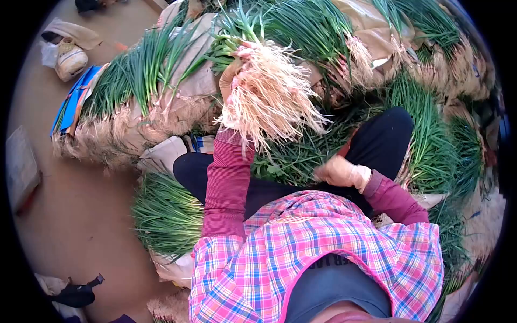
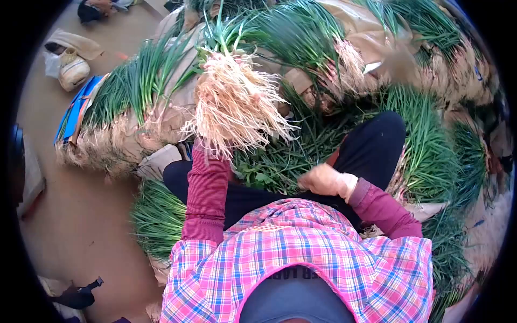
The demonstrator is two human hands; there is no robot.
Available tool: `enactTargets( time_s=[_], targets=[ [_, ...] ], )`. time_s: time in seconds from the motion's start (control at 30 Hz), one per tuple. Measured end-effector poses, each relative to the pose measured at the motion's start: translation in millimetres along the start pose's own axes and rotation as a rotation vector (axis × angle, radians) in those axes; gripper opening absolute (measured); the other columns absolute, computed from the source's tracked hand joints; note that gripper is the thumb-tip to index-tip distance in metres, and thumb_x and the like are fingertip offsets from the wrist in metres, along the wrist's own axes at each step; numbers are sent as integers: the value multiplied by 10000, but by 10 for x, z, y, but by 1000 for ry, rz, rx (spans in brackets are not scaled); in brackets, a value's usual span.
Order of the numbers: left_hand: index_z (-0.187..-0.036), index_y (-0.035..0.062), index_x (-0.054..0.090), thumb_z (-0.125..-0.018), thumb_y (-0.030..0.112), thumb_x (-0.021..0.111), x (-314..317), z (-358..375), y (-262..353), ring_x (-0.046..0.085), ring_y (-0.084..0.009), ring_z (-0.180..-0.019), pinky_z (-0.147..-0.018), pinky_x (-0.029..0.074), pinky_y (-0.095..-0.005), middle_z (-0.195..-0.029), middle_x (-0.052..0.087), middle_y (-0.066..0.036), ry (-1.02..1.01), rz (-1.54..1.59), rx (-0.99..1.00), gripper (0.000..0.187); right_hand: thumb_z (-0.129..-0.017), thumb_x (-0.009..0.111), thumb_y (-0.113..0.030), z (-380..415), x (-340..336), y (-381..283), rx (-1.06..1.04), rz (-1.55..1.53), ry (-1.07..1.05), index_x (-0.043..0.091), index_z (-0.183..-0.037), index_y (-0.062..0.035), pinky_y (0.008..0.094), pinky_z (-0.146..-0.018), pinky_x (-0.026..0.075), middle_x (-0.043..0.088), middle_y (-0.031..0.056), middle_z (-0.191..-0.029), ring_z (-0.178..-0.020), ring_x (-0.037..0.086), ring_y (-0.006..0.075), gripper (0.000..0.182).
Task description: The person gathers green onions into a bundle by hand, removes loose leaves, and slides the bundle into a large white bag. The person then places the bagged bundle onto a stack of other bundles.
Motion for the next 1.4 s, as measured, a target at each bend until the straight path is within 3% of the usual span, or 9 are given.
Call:
enactTargets(
  time_s=[0.07, 0.17, 0.27, 0.77, 1.0, 1.03, 1.1, 1.23, 1.4],
  targets=[
    [-1173, 44, 525, -812, -148, 518, 111, -41, 98, 559, -151, -989, -927, 449, -328, -994, 566, -31, -1, 103, -89, 409, -945, 534, -288, 90, 149, 116, 95, 61, -152, 655, -1067, -111, 426, -763, 511, 687, 161, -912, -864, 651, 367, 246],
    [-1183, 45, 515, -806, -152, 526, 257, 5, 2, 557, -160, -983, -927, 444, -325, -989, 565, -31, -19, -14, 24, 426, -810, 752, -202, 117, -1032, -130, 70, 60, 439, 454, -1375, -89, 360, -928, 498, 561, 135, -1321, -1153, 597, 269, 649],
    [-1196, 53, 488, -803, -152, 532, 379, -28, -109, 552, -158, -959, -920, 437, -311, -968, 561, -22, -62, -30, -26, 446, -841, 697, -118, 125, -1714, -437, -21, -855, 663, 377, -1448, -79, 170, -638, 379, 549, -41, -1013, -662, 402, 8, 687],
    [-1109, 87, 517, -848, -89, 489, 248, -76, 343, 596, -184, -968, -814, 544, -359, -993, 554, -43, -77, -237, 65, 316, -925, 606, -32, 74, -925, -606, -77, -1104, 792, 642, -1126, 38, 223, -757, 486, 660, 23, -976, -848, 613, 100, 215],
    [-1005, -17, 676, -825, 93, 625, -460, 436, 806, 619, -192, -939, -999, 487, -397, -1020, 612, -108, 181, -1314, 382, 217, -892, 666, -127, 559, -2044, -638, -317, -807, 1355, 539, -1009, -31, 168, -647, 449, 560, 139, -1190, -725, 533, 61, 197],
    [-955, -27, 699, -817, 90, 631, -323, 552, 486, 617, -193, -906, -1001, 481, -387, -992, 607, -108, 179, -1458, 401, 194, -876, 658, -104, 353, -2058, -522, -522, -1339, 1178, 503, -1107, -18, 168, -587, 405, 558, 141, -1164, -684, 494, 39, 291],
    [-867, -65, 699, -821, 43, 585, -597, 650, 394, 558, -28, -644, -702, 500, -158, -911, 594, -90, 261, -1266, 395, 164, -888, 663, -164, 119, -2129, -504, -498, -1174, 1081, 537, -1057, -26, 190, -578, 401, 602, 98, -1053, -673, 498, 51, 251],
    [-966, -113, 604, -808, 35, 593, -1480, 898, 528, 460, -27, -415, -475, 433, -109, -885, 612, -83, 446, -765, 208, 217, -884, 561, -11, -212, -1965, -356, 71, 51, 1172, 596, -898, -36, 232, -590, 440, 560, 34, -756, -641, 537, 87, 46],
    [-1050, -83, 552, -756, 0, 599, -1320, 929, 109, 600, -145, -925, -1049, 409, -353, -1006, 575, -102, 257, -579, 242, 309, -878, 656, -62, -384, -1624, 90, 168, -375, 1105, 570, -863, -56, 228, -598, 440, 531, 5, -689, -690, 573, 61, 88]
  ],
)
Point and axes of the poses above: each hand's wrist, its own z-axis away from the middle knuckle, its own x-axis out of the palm, y = z × x, the point moved 10 cm from there along -z, towards the middle knuckle
